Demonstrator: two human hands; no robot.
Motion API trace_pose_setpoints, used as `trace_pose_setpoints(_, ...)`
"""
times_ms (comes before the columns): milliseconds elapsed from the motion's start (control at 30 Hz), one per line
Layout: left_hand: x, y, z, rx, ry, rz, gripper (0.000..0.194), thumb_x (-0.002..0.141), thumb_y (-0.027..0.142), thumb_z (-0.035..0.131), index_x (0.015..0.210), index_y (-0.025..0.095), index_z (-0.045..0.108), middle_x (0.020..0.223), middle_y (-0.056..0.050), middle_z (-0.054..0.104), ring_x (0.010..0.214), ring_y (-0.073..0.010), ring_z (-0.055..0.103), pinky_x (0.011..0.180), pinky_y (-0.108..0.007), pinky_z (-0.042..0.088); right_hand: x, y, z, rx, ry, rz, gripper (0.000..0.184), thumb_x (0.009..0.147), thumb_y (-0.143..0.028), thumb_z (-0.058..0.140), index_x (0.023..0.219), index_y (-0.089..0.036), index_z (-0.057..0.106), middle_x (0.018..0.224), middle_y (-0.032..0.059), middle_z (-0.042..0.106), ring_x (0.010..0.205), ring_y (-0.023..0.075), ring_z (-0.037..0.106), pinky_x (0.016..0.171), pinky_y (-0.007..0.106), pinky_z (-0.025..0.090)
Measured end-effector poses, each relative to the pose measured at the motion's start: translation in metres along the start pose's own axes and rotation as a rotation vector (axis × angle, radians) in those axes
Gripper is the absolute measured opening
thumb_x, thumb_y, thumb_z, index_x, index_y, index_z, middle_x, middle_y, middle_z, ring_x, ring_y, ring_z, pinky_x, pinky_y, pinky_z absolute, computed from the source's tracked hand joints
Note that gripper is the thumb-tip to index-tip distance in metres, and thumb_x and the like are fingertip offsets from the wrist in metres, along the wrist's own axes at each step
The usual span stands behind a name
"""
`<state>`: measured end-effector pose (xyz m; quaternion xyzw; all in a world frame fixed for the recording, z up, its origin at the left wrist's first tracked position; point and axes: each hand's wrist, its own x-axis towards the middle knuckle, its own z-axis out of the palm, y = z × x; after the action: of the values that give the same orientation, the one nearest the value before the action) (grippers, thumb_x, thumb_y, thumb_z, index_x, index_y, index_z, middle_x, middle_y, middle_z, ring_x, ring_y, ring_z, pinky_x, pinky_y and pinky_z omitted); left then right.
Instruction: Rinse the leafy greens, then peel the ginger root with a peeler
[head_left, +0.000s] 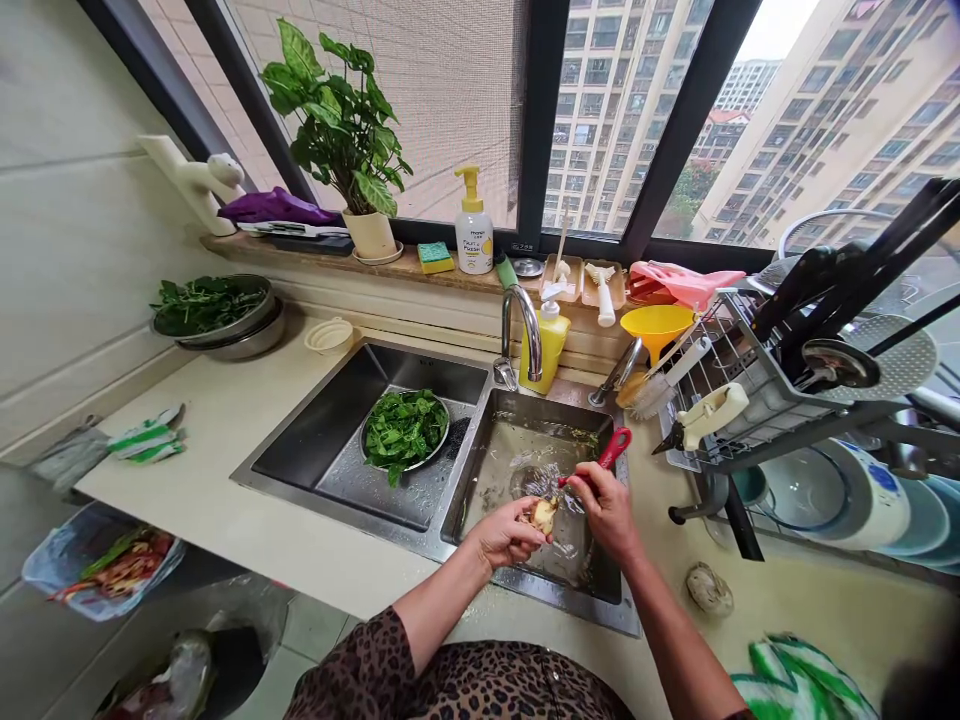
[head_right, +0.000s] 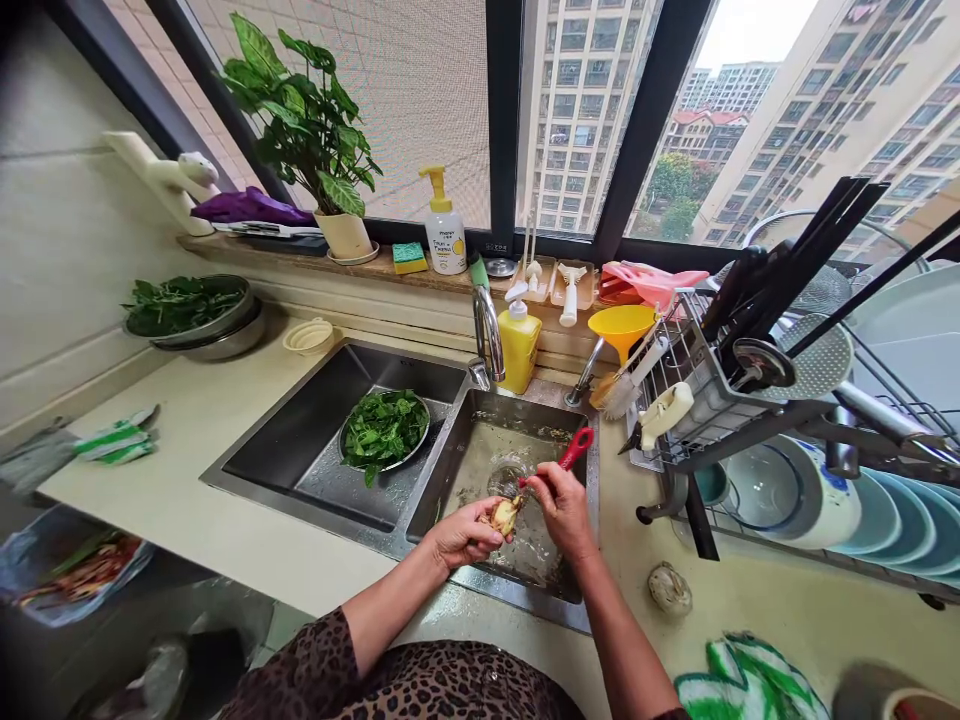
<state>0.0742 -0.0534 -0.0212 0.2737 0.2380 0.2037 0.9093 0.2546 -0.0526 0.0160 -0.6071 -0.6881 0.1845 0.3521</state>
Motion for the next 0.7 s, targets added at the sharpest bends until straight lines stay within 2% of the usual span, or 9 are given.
trace_pose_setpoints(67,0.000,-0.002,-0.001,0.027,-0.010,0.011,0.054,0.055,0.018,0.075,0.099,0.018,0.043,0.073,0.000,0.058,0.037,0.0018,0.032,0.037,-0.013,0.010,-0.001,0.000,-0.001,0.026,-0.136,-0.059,0.022,0.085,-0.040,0.046,0.079,-0.021,0.057,0.072,0.0009,0.057,0.067,0.0141,0.051,0.061,0.023,0.039)
trace_pose_setpoints(100,0.001,-0.003,-0.002,0.036,-0.025,0.014,0.054,0.055,0.019,0.075,0.099,0.018,0.044,0.074,-0.001,0.059,0.037,0.0016,0.031,0.037,-0.014,0.010,-0.001,-0.001,-0.001,0.000,-0.143,-0.061,0.023,0.085,-0.040,0.046,0.077,-0.021,0.057,0.072,0.0010,0.056,0.067,0.0142,0.050,0.061,0.023,0.039)
trace_pose_setpoints(233,0.000,-0.005,-0.002,0.032,-0.045,0.032,0.058,0.056,0.018,0.074,0.106,0.019,0.043,0.078,-0.003,0.061,0.039,0.0004,0.033,0.037,-0.014,0.012,-0.003,0.001,-0.001,-0.068,0.053,0.023,0.024,0.085,-0.041,0.046,0.081,-0.020,0.057,0.074,0.0025,0.056,0.069,0.0153,0.050,0.063,0.025,0.039)
trace_pose_setpoints(333,-0.001,-0.005,-0.001,0.023,-0.037,0.048,0.055,0.058,0.017,0.073,0.104,0.019,0.044,0.078,-0.003,0.060,0.040,-0.0001,0.034,0.037,-0.013,0.015,-0.003,0.003,0.000,0.003,-0.059,-0.035,0.022,0.085,-0.039,0.046,0.081,-0.021,0.058,0.074,0.0020,0.057,0.068,0.0146,0.051,0.062,0.023,0.039)
trace_pose_setpoints(367,-0.002,-0.005,-0.001,0.017,-0.046,0.048,0.054,0.058,0.017,0.073,0.104,0.018,0.044,0.079,-0.003,0.060,0.040,0.0001,0.034,0.037,-0.013,0.015,-0.003,0.004,0.000,-0.006,-0.059,-0.038,0.023,0.085,-0.040,0.046,0.079,-0.021,0.058,0.074,0.0021,0.057,0.068,0.0148,0.051,0.062,0.024,0.039)
trace_pose_setpoints(433,-0.003,-0.005,0.000,-0.015,-0.061,0.055,0.055,0.059,0.018,0.073,0.106,0.019,0.045,0.083,-0.004,0.060,0.041,0.0002,0.035,0.038,-0.013,0.018,-0.002,0.007,0.000,-0.034,0.052,0.013,0.024,0.084,-0.042,0.047,0.078,-0.021,0.058,0.073,0.0024,0.057,0.068,0.0154,0.051,0.062,0.025,0.039)
trace_pose_setpoints(533,-0.004,-0.005,0.004,-0.099,-0.002,0.117,0.062,0.055,0.017,0.076,0.110,0.020,0.046,0.087,-0.002,0.055,0.052,-0.0026,0.044,0.043,-0.013,0.032,-0.003,0.005,0.000,0.072,0.165,0.099,0.024,0.084,-0.042,0.046,0.083,-0.020,0.056,0.072,0.0015,0.058,0.065,0.0146,0.051,0.061,0.025,0.040)
trace_pose_setpoints(600,-0.003,-0.004,0.006,-0.128,0.042,0.156,0.065,0.054,0.016,0.078,0.111,0.020,0.047,0.084,0.000,0.050,0.060,-0.0046,0.048,0.053,-0.017,0.043,-0.005,-0.002,0.003,0.210,0.101,0.098,0.023,0.085,-0.041,0.045,0.085,-0.020,0.055,0.074,0.0011,0.059,0.065,0.0140,0.052,0.061,0.024,0.041)
trace_pose_setpoints(700,0.000,0.000,0.008,-0.086,0.059,0.203,0.063,0.061,0.020,0.076,0.114,0.022,0.043,0.083,0.001,0.049,0.062,-0.0060,0.051,0.065,-0.027,0.049,-0.008,-0.013,0.010,0.355,0.038,0.103,0.022,0.085,-0.040,0.045,0.086,-0.020,0.055,0.081,0.0030,0.062,0.072,0.0151,0.056,0.067,0.025,0.045)
